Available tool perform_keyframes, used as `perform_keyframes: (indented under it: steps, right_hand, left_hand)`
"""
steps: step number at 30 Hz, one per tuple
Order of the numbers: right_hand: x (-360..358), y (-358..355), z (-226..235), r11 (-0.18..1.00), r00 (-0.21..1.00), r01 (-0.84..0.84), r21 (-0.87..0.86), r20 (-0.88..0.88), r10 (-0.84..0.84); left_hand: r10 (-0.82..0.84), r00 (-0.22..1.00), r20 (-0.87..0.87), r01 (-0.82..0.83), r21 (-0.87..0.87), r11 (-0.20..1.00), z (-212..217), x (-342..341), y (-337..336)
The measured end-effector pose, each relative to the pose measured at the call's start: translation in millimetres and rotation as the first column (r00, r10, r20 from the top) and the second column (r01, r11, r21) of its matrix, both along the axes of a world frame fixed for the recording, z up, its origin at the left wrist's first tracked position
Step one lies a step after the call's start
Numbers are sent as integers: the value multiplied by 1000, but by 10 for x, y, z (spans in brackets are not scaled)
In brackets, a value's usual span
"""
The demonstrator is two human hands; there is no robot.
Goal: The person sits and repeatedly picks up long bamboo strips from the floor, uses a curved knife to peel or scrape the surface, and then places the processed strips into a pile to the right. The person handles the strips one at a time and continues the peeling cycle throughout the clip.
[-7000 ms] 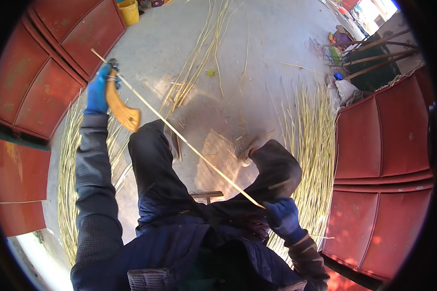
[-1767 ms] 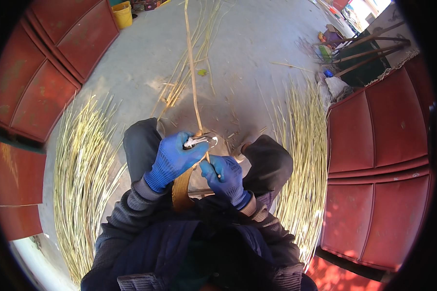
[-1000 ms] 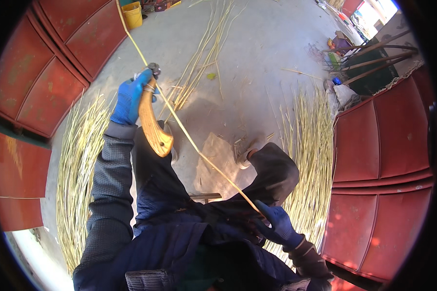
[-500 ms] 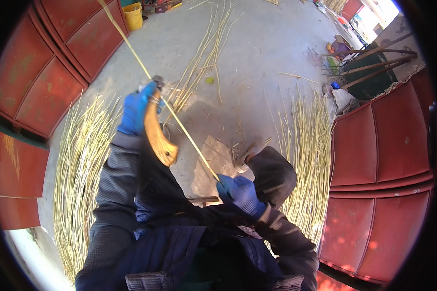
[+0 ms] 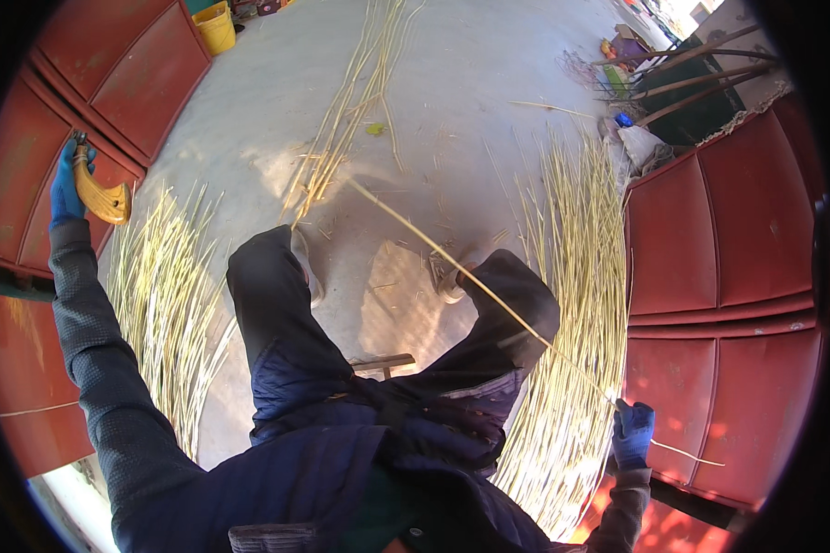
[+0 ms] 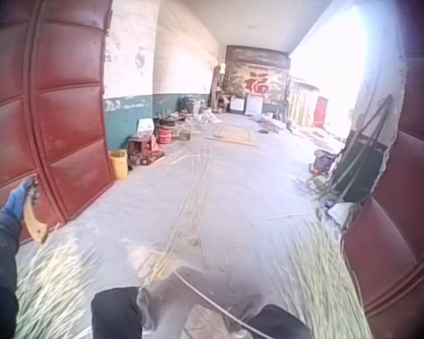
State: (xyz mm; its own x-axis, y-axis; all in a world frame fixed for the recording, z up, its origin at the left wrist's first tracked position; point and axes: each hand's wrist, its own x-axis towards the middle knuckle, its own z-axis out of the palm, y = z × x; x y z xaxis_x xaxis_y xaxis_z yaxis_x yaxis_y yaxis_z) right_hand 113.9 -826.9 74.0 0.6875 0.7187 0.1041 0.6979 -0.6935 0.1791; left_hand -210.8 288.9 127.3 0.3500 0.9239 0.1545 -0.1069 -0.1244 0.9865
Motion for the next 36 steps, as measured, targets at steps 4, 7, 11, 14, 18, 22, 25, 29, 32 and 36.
perform_keyframes:
  steps: [4, 7, 11, 14, 18, 22, 25, 29, 32, 36]
  right_hand:
    - [36, -34, -371, 974, 971, 226, 35, -91, -222]
    - [-25, 121, -732, 903, 919, 369, 218, -228, -321]
    - [-239, 199, -1202, 841, 892, 447, 306, -230, -390]
    - [-467, 55, -1493, 801, 855, 517, 300, -222, -469]
    - [-845, -316, -1754, 718, 715, 688, 103, -265, -647]
    - [-1306, -755, -1975, 774, 770, 633, 7, -100, -630]
    - [-1686, -1079, -2140, 682, 683, 714, -161, -58, -728]
    - [-2218, -1474, -2233, 475, 494, 814, -333, -32, -869]
    - [-2585, -1763, -2162, 220, 234, 809, -544, -44, -971]
    - [-3115, -2199, -1866, -500, -330, 546, -672, 376, -866]
  left_hand:
    - [-255, 965, -61, 254, -21, 967, -190, 662, -878]
    - [-284, 940, -189, 274, -75, 959, -392, 1331, -1962]
    - [-461, 839, -288, 420, -195, 886, -499, 1987, -3297]
    - [-640, 734, -226, 579, -284, 765, -515, 2245, -4019]
    - [-686, 646, -335, 579, -371, 726, -643, 2510, -4452]
    - [-696, 626, -351, 690, -167, 704, -907, 2649, -4583]
    - [-793, 546, -271, 681, -407, 608, -999, 2664, -4551]
    - [-778, 504, -376, 793, -155, 589, -1209, 2699, -4446]
    - [-805, 418, -421, 723, -382, 576, -1431, 2736, -4156]
    - [-854, 197, -482, 897, -264, 356, -1722, 2811, -3783]
